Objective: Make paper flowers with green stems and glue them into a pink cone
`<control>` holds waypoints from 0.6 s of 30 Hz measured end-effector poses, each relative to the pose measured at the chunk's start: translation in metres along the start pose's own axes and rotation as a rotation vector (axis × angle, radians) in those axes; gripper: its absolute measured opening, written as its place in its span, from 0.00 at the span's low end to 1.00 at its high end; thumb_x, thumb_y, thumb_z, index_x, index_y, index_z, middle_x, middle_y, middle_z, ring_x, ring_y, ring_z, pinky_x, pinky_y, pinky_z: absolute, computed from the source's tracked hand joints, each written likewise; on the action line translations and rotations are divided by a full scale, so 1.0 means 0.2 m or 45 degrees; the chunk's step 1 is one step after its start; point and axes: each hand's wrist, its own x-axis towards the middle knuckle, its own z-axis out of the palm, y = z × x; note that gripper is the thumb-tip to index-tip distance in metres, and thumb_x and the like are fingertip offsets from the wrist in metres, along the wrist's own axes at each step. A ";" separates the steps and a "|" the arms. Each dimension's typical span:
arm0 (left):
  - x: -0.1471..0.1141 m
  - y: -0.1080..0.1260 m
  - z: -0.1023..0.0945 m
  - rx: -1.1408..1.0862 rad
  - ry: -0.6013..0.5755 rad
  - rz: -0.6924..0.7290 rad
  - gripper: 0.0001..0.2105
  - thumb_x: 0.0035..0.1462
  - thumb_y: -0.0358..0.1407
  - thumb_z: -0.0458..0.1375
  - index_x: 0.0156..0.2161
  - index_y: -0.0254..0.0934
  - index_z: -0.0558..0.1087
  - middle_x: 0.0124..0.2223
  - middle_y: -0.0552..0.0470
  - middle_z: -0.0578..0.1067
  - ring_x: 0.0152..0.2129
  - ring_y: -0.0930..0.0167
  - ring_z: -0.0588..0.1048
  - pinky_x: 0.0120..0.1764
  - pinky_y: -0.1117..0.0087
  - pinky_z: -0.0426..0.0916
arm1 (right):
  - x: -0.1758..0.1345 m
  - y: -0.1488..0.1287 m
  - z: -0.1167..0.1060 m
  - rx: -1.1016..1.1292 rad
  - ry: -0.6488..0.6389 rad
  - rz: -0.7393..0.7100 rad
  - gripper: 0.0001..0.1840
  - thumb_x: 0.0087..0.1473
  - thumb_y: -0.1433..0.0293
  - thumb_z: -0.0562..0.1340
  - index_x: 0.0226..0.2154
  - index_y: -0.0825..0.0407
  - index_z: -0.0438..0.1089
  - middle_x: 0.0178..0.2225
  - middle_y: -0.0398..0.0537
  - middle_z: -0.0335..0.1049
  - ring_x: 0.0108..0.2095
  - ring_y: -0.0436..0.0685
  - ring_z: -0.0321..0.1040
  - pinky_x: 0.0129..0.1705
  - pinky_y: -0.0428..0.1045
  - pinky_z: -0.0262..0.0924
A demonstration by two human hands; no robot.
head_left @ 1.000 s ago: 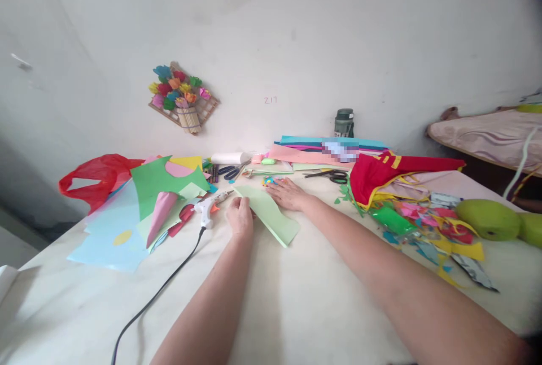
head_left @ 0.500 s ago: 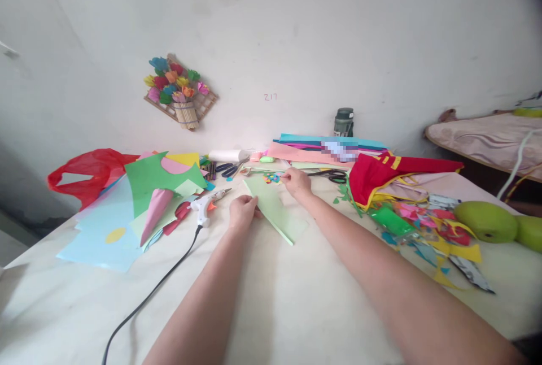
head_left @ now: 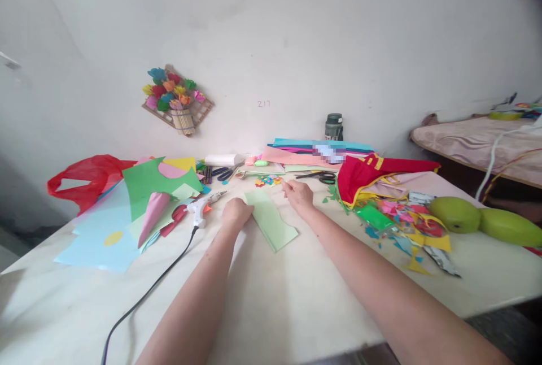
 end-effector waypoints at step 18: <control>-0.08 0.04 0.04 -0.355 -0.154 0.881 0.07 0.43 0.41 0.61 0.28 0.41 0.76 0.31 0.50 0.74 0.34 0.70 0.68 0.33 0.74 0.62 | -0.08 -0.03 -0.01 -0.389 0.060 -0.545 0.28 0.47 0.47 0.52 0.34 0.54 0.68 0.24 0.51 0.70 0.31 0.56 0.65 0.33 0.47 0.46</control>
